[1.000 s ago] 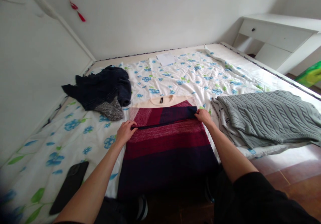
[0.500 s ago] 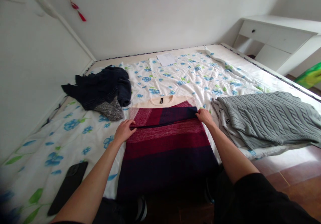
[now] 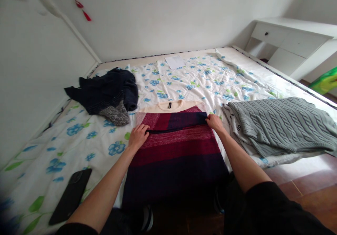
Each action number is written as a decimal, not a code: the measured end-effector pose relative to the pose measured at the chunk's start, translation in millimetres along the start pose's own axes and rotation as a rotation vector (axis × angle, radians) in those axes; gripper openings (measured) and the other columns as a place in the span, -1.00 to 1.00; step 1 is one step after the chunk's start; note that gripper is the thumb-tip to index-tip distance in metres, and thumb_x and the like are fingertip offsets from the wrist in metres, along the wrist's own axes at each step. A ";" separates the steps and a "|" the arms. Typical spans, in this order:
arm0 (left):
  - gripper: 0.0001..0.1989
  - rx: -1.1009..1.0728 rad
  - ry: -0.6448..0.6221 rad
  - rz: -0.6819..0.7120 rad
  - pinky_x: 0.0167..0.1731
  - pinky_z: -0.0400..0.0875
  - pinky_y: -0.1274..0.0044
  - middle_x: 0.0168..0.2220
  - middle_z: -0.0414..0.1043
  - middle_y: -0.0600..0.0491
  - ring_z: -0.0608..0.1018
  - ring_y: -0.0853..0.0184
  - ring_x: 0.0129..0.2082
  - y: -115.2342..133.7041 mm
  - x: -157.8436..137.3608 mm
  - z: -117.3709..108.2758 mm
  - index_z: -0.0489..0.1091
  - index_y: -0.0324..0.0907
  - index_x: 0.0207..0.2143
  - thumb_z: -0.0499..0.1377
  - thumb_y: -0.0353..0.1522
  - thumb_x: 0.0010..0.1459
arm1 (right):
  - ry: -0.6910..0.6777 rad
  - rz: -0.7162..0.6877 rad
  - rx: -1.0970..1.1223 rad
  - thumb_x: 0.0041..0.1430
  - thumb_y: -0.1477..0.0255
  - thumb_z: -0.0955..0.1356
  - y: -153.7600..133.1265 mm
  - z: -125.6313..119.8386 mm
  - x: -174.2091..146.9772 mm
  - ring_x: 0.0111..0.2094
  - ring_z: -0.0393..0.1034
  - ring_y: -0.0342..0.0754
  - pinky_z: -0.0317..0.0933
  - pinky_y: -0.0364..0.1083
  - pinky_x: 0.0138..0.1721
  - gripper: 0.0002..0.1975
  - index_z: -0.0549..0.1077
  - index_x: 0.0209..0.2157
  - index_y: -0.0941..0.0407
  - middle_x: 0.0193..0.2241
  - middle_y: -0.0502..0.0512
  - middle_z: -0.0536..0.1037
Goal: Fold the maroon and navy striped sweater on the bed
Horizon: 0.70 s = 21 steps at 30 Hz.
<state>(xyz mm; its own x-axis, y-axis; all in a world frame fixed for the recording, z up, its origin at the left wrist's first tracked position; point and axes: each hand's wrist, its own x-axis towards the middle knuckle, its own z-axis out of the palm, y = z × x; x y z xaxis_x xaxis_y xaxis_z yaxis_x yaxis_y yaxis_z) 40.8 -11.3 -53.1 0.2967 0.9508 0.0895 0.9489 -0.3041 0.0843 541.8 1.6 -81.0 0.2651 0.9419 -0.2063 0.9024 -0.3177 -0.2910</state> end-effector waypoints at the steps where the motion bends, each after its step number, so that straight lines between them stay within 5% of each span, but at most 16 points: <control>1: -0.65 -0.022 -0.006 0.000 0.30 0.40 0.21 0.10 0.64 -0.09 0.57 0.00 0.20 -4.0 1.6 -1.1 0.63 0.02 0.09 0.13 -0.45 0.42 | 0.009 0.001 0.000 0.52 0.30 0.43 0.0 -0.5 0.1 0.04 0.67 0.18 0.38 -0.06 -0.01 -0.75 0.72 0.02 0.13 -0.03 0.30 0.78; 11: -0.73 -0.258 -0.209 0.110 0.34 0.45 0.29 0.10 0.68 -0.04 0.65 0.09 0.17 -48.7 13.9 -6.2 0.75 -0.02 0.02 0.33 -0.24 0.33 | 0.006 0.003 0.046 0.45 0.30 0.46 6.6 2.0 4.5 0.00 0.69 0.14 0.41 -0.08 -0.01 -0.75 0.76 -0.02 0.11 -0.08 0.25 0.80; 21: -0.91 -0.034 -0.180 -0.022 -0.09 0.45 0.43 -0.12 0.63 0.05 0.64 0.15 -0.06 -33.0 5.7 -15.7 0.52 0.00 -0.20 0.29 -0.41 0.29 | 0.015 0.018 0.067 0.43 0.35 0.45 7.4 3.5 5.6 0.03 0.72 0.17 0.45 -0.05 0.06 -0.72 0.78 0.03 0.12 -0.09 0.26 0.81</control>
<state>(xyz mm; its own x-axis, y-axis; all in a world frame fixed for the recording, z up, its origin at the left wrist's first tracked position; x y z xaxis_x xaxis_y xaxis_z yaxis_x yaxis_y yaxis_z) 9.5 3.2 -39.8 0.2937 0.9515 -0.0915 0.9520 -0.2825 0.1182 548.9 4.2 -87.5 0.2865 0.9374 -0.1979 0.8731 -0.3405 -0.3489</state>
